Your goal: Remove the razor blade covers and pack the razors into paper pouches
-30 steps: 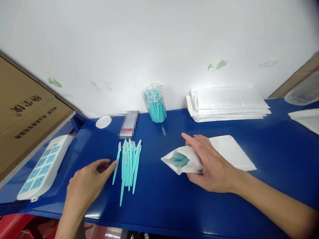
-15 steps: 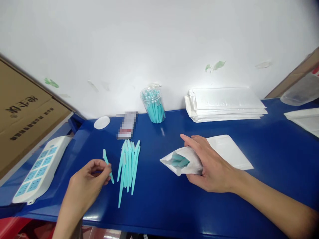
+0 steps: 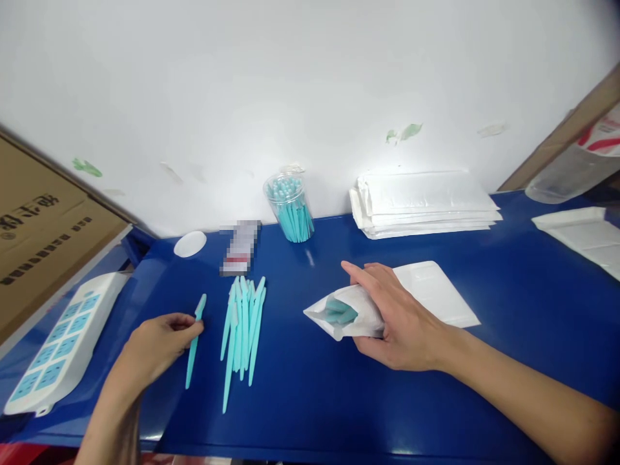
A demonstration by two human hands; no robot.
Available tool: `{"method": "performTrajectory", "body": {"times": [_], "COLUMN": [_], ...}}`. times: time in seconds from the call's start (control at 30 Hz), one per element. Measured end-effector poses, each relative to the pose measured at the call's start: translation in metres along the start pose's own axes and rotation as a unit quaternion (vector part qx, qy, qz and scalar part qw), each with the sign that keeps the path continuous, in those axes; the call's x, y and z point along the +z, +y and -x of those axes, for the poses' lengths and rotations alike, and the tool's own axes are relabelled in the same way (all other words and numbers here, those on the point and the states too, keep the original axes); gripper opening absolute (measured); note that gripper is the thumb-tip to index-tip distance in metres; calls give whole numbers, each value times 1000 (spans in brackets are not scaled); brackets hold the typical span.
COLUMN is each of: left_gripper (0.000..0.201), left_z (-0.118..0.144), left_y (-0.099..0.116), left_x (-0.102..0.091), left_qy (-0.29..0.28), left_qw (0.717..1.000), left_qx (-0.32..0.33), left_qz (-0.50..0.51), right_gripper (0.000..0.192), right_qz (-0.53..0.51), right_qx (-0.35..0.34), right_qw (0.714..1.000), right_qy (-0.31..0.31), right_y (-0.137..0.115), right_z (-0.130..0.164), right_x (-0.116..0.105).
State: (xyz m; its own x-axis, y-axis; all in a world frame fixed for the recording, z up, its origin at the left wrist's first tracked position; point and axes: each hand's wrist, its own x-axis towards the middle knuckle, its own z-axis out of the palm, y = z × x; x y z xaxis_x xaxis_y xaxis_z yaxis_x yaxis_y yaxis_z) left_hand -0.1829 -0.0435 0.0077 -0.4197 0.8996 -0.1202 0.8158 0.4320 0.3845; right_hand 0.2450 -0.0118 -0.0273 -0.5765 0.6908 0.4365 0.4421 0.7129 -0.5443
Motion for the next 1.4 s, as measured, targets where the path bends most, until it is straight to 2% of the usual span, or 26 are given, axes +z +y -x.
{"method": "performTrajectory", "body": {"times": [0.07, 0.13, 0.2, 0.23, 0.27, 0.3, 0.37, 0.47, 0.57, 0.6, 0.67, 0.73, 0.8, 0.83, 0.87, 0.9, 0.93, 0.97, 1.0, 1.07, 1.13, 1.2, 1.3, 1.4], "left_gripper": [43, 45, 32, 26, 21, 15, 6, 15, 13, 18, 39, 57, 63, 63, 59, 53, 45, 35, 33, 41, 46, 46, 45, 47], "left_z": [13, 39, 71, 87, 100, 112, 124, 125, 121, 121, 127, 135, 139, 138, 135, 129, 121, 113, 104, 88, 79, 76, 76, 77], "left_y": [8, 31, 66, 87, 107, 126, 155, 172, 170, 168, 167, 168, 165, 160, 152, 142, 129, 114, 99, 73, 57, 51, 50, 47], "left_x": [-2, 2, 13, 21, 31, 42, 61, 79, 82, 82, 83, 87, 90, 89, 86, 81, 73, 65, 55, 39, 31, 29, 32, 29], "left_qy": [5, 52, 171, 217, 225, 228, 203, 185, 157, 150, 149, 138, 98, 93, 108, 143, 189, 222, 225, 136, 49, 9, -13, -5], "left_qw": [999, 989, 910, 869, 850, 843, 839, 835, 873, 887, 901, 894, 877, 874, 884, 903, 925, 950, 967, 990, 995, 995, 997, 995], "left_qx": [2, 12, 36, 47, 60, 84, 180, 293, 298, 295, 309, 369, 439, 449, 430, 379, 304, 196, 103, -3, -49, -62, -68, -85], "left_qz": [47, 136, 375, 443, 473, 480, 472, 428, 352, 321, 264, 213, 171, 159, 151, 142, 127, 98, 62, -23, -73, -78, -42, 51], "right_gripper": [98, 100, 101, 101, 102, 102, 104, 106, 107, 107, 108, 108, 106, 105, 104, 103, 102, 102, 102, 103, 103, 103, 101, 100], "right_qz": [-1, -6, -14, -18, -22, -27, -36, -45, -49, -52, -57, -60, -57, -53, -48, -43, -39, -36, -34, -32, -29, -26, -22, -23], "right_qx": [-1, 2, 4, 3, 1, -3, -12, -19, -21, -19, -16, -19, -25, -24, -20, -15, -9, -4, -1, 3, 4, 3, 3, 2], "right_qw": [1000, 1000, 1000, 1000, 1000, 1000, 999, 998, 998, 998, 997, 997, 997, 998, 998, 998, 999, 999, 999, 999, 1000, 1000, 1000, 1000], "right_qy": [0, -4, -2, 3, 9, 15, 27, 39, 43, 43, 41, 40, 41, 40, 38, 33, 28, 21, 13, 2, 1, 5, 6, 5], "right_y": [0, 0, 1, 0, 0, 0, 0, 0, 0, 0, 0, 0, 0, 0, 0, 0, 0, 0, 0, 0, -1, -1, 0, 0], "right_z": [0, 0, 0, 0, 0, 0, 0, 0, 0, 0, 0, 1, 2, 2, 2, 2, 2, 2, 2, 2, 1, 1, 1, 2], "right_x": [0, 0, 0, 0, -1, -1, -1, -2, -2, -2, -2, -2, -2, -3, -3, -3, -3, -2, -2, -1, -1, -1, -1, -1]}}
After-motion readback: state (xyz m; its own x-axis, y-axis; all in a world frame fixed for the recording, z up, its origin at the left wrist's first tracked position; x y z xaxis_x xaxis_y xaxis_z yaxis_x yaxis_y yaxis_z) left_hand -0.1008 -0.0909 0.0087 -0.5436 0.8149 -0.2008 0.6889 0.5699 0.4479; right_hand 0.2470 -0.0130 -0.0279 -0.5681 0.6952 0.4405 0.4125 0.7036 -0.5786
